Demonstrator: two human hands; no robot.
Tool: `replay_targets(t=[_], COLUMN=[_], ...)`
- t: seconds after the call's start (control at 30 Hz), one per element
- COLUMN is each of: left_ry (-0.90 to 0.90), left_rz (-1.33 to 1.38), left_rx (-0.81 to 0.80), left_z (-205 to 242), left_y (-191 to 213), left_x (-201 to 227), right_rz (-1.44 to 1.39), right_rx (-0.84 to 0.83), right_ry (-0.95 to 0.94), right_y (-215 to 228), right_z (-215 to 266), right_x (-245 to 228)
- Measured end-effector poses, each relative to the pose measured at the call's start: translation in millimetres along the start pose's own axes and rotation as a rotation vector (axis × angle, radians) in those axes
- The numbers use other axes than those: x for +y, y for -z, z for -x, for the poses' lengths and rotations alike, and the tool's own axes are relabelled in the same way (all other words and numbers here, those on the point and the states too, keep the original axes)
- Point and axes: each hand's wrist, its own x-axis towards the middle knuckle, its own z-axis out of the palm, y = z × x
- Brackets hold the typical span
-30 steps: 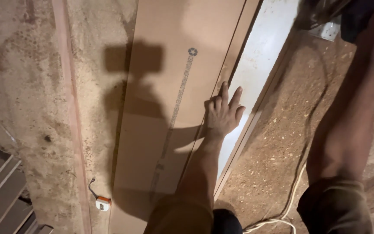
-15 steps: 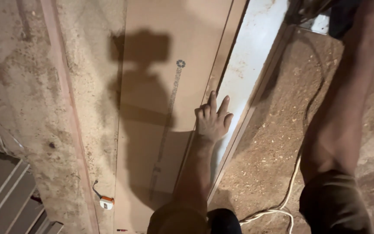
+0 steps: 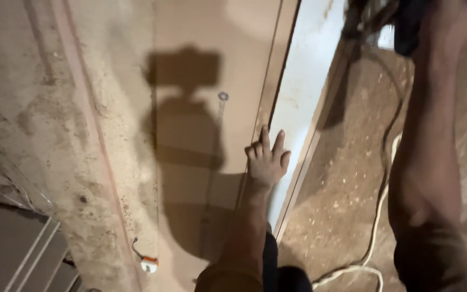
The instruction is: The person measures a board with a tape measure, marks it with a pencil, and aligns a guide piece on top. They cut the board using a circular saw while securing the guide with their foot, then remove the cut piece.
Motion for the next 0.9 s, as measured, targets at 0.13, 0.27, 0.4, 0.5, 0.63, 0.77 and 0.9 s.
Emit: replay_targets(t=[0.13,0.27,0.4,0.5,0.63,0.77,0.9], left_ry=[-0.011,0.012,0.050,0.087,0.124,0.088,0.085], left_rz=[-0.036,-0.041,0.044,0.118,0.127,0.201,0.119], left_rx=[-0.023,-0.167,-0.373,-0.294,-0.003,0.274,0.088], left_z=[1,-18,-168,-291,-356,-365,-362], left_y=[-3,-4,-29,-64,-97,-80,-84], left_x=[-10,-1,-1,11,26,20,19], right_rz=[-0.009,-0.105,0.182,-0.054,0.075,0.005,0.189], right_rx=[-0.023,-0.031,0.086,0.081,-0.007,0.145,0.082], right_ry=[-0.048,-0.076,-0.215,-0.303,-0.223,-0.236,-0.193], right_y=[-38,-33,-55,-52,-54,-88,-100], right_z=[-16,-19,-5,-6,-4,-5,-19], right_x=[13,14,-46,-41,-53,-96,-114])
